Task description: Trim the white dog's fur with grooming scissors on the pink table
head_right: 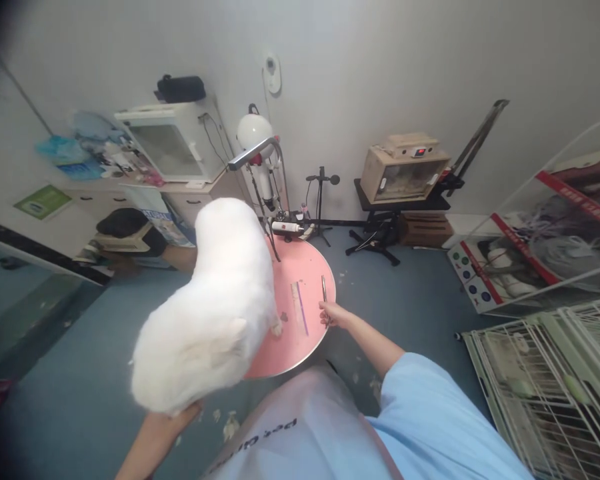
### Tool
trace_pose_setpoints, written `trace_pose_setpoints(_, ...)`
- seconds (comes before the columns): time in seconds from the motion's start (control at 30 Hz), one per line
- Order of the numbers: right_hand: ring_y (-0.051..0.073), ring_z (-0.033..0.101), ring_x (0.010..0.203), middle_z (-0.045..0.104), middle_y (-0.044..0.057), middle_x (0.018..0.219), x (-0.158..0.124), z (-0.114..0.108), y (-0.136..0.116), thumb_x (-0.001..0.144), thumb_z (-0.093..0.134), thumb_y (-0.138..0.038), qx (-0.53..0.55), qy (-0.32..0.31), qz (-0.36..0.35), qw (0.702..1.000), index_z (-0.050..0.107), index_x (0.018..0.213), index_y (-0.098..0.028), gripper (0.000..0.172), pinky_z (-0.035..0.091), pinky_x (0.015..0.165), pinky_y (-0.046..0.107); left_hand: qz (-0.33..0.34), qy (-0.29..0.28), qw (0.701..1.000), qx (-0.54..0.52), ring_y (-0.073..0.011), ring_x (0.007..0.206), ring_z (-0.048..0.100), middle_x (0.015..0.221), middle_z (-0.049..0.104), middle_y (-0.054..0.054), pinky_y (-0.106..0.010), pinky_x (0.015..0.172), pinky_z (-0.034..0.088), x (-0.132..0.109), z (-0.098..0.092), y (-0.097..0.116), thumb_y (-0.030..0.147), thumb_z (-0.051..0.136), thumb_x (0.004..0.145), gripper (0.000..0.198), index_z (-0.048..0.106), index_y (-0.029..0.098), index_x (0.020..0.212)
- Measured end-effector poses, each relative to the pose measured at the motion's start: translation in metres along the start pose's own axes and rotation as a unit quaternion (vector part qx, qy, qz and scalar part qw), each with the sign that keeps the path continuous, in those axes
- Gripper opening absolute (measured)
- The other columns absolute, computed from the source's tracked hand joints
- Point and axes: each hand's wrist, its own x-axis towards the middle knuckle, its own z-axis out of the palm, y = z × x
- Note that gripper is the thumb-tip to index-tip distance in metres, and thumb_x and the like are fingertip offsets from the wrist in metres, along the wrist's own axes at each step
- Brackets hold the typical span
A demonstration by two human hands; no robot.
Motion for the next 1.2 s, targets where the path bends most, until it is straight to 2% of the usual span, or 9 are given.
trace_pose_setpoints(0.17,0.018,0.071,0.08,0.073,0.006,0.086,-0.022,0.006,-0.032,0.063,0.087,-0.023,0.005,-0.178,-0.079,0.981,0.056,0.104,-0.017,0.052,0.055,0.075,0.029,0.014,0.01,1.0,-0.025,-0.035,0.132,0.059,0.124,0.073,0.011,-0.053,0.12,0.036,0.003,-0.001,-0.01,0.068,0.073,0.061,0.049,0.075,0.051,0.107)
trace_pose_setpoints(0.37,0.019,0.071,0.085,0.074,0.008,0.097,-0.061,0.007,-0.118,0.069,0.081,-0.037,-0.156,-0.402,-0.214,0.877,0.059,0.106,-0.016,0.047,0.055,0.08,0.033,-0.011,0.026,0.995,-0.098,-0.0367,0.139,0.051,0.142,0.063,-0.009,-0.052,0.125,0.029,-0.009,0.002,0.033,0.052,0.082,0.067,0.075,0.064,0.024,0.134)
trace_pose_setpoints(0.43,0.019,0.069,0.08,0.073,0.007,0.091,-0.074,0.01,-0.146,0.076,0.073,-0.038,-0.25,-0.392,-0.302,0.832,0.06,0.098,-0.017,0.033,0.054,0.075,0.032,-0.004,0.02,0.994,-0.111,-0.0361,0.141,0.049,0.145,0.059,-0.013,-0.05,0.125,0.028,-0.012,0.002,0.044,0.049,0.081,0.07,0.076,0.061,0.018,0.137)
trace_pose_setpoints(0.53,0.024,0.067,0.085,0.072,0.008,0.095,-0.09,0.023,-0.183,0.073,0.074,-0.037,-0.447,-0.335,-0.42,0.715,0.063,0.096,-0.019,0.031,0.05,0.073,0.033,-0.011,0.039,0.993,-0.108,-0.0344,0.141,0.049,0.146,0.058,-0.015,-0.049,0.124,0.031,-0.017,0.002,0.048,0.045,0.08,0.073,0.076,0.058,0.015,0.139)
trace_pose_setpoints(0.63,0.026,0.066,0.085,0.071,0.01,0.095,-0.1,0.039,-0.209,0.077,0.067,-0.034,-0.576,-0.308,-0.443,0.614,0.063,0.097,-0.019,0.025,0.045,0.07,0.032,-0.023,0.071,0.993,-0.096,-0.0347,0.14,0.05,0.146,0.058,-0.017,-0.05,0.123,0.032,-0.023,0.003,0.045,0.045,0.08,0.071,0.077,0.057,0.013,0.138)
trace_pose_setpoints(0.7,0.025,0.064,0.08,0.069,0.01,0.089,-0.103,0.047,-0.221,0.08,0.06,-0.03,-0.623,-0.304,-0.432,0.577,0.063,0.092,-0.02,0.016,0.042,0.066,0.032,-0.027,0.082,0.991,-0.102,-0.035,0.138,0.052,0.145,0.058,-0.018,-0.052,0.122,0.033,-0.025,0.005,0.045,0.047,0.081,0.069,0.079,0.058,0.013,0.137)
trace_pose_setpoints(0.87,0.026,0.063,0.081,0.069,0.01,0.094,-0.104,0.053,-0.237,0.074,0.066,-0.039,-0.647,-0.318,-0.417,0.554,0.061,0.096,-0.02,0.029,0.039,0.065,0.032,-0.028,0.092,0.989,-0.111,-0.0341,0.135,0.055,0.144,0.06,-0.016,-0.052,0.12,0.036,-0.026,0.006,0.046,0.042,0.08,0.068,0.073,0.061,0.015,0.134)
trace_pose_setpoints(1.0,0.024,0.062,0.078,0.067,0.009,0.088,-0.104,0.056,-0.244,0.078,0.061,-0.033,-0.662,-0.313,-0.398,0.553,0.06,0.092,-0.02,0.019,0.038,0.065,0.032,-0.036,0.102,0.989,-0.1,-0.0341,0.135,0.055,0.142,0.061,-0.016,-0.051,0.12,0.036,-0.029,0.005,0.039,0.04,0.08,0.069,0.07,0.062,0.015,0.132)
trace_pose_setpoints(1.2,0.025,0.062,0.083,0.067,0.009,0.095,-0.114,0.065,-0.257,0.073,0.068,-0.037,-0.669,-0.338,-0.385,0.538,0.063,0.101,-0.019,0.034,0.039,0.067,0.031,-0.029,0.081,0.993,-0.085,-0.0318,0.138,0.052,0.147,0.058,-0.013,-0.048,0.123,0.033,-0.03,0.003,0.031,0.037,0.077,0.073,0.069,0.06,0.015,0.135)
